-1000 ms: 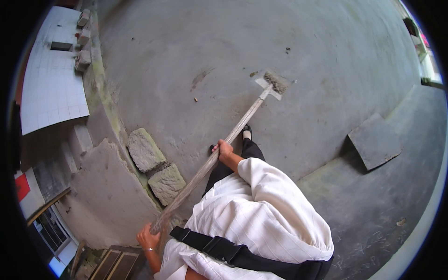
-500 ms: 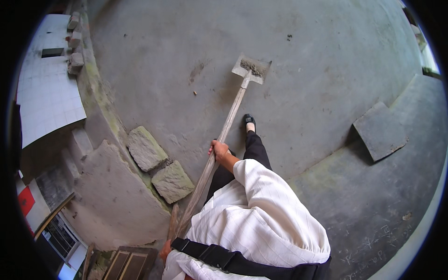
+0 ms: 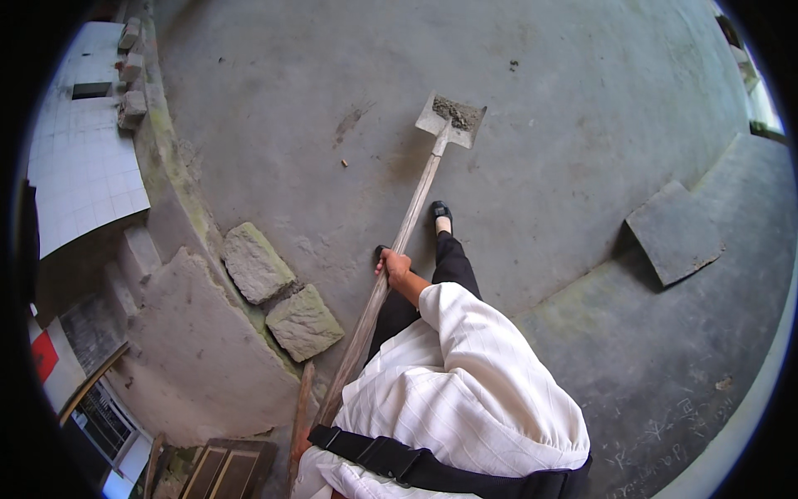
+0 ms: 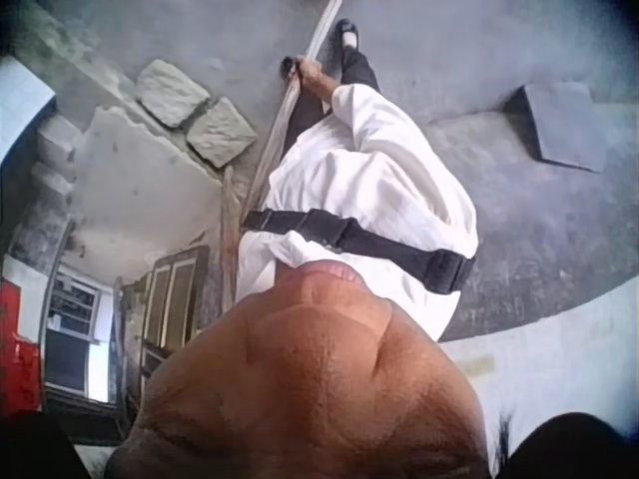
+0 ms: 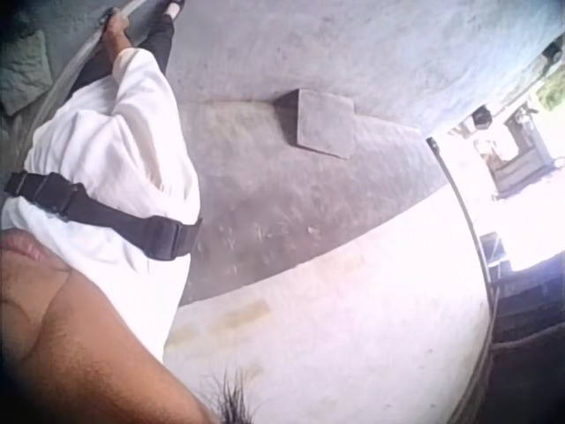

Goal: The person walks around a concrete courtyard and patio area while holding a hoe. They occasionally scrape the ground with the tool but primarily move between different sections of the space.

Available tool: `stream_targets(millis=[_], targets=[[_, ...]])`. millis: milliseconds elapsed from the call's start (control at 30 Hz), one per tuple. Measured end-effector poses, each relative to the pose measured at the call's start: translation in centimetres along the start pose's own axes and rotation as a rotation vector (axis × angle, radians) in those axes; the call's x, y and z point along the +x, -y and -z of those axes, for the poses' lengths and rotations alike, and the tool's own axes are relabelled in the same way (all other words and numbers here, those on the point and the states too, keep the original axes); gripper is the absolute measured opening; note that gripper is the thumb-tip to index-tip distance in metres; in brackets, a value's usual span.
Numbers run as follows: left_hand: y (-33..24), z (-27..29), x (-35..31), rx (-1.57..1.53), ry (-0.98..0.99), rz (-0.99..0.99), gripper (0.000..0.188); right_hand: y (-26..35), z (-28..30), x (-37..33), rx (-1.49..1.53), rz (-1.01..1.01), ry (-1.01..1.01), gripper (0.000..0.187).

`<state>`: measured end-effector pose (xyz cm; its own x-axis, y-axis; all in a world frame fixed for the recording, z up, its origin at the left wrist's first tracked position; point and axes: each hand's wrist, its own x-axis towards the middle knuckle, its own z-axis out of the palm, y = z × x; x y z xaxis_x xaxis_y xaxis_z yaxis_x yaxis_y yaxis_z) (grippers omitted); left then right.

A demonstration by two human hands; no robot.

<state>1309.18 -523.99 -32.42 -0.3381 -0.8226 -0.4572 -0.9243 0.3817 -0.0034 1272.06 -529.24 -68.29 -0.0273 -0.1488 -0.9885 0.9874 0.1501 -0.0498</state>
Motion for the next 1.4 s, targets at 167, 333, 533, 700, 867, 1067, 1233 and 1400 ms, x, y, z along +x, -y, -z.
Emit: stream_targets(millis=[167, 333, 533, 700, 867, 1067, 1233, 1400], targets=[[-0.9, 2.4, -0.5, -0.017, -0.054, 0.005, 0.053, -2.6, 0.1, -1.5, 0.018, -0.033, -0.051, 0.006], [-0.4, 1.8, -2.6, 0.013, -0.068, 0.052, 0.05, -3.4, 0.1, -3.0, 0.001, -0.097, -0.029, 0.006], [-2.3, -1.3, 0.0, -0.007, -0.103, 0.028, 0.046, 2.2, 1.3, -1.4, -0.017, -0.003, 0.007, 0.01], [-6.9, -4.2, 4.9, -0.056, -0.148, -0.046, 0.043, 11.0, 2.4, -0.6, -0.02, 0.095, -0.024, 0.007], [-14.9, -3.0, 9.4, -0.082, -0.195, -0.047, 0.038, 19.8, 3.1, 1.7, -0.02, 0.164, 0.026, 0.007], [-17.2, -2.1, 11.4, -0.119, -0.233, -0.069, 0.04, 22.5, 3.4, 1.9, -0.022, 0.179, 0.03, 0.007], [-18.8, -0.2, 13.1, -0.059, -0.236, -0.056, 0.043, 23.2, 3.3, 3.1, 0.04, 0.131, -0.06, 0.006], [-21.5, 1.0, 15.0, -0.082, -0.183, -0.095, 0.04, 27.1, 3.1, 2.7, 0.04, 0.158, 0.001, 0.007]])
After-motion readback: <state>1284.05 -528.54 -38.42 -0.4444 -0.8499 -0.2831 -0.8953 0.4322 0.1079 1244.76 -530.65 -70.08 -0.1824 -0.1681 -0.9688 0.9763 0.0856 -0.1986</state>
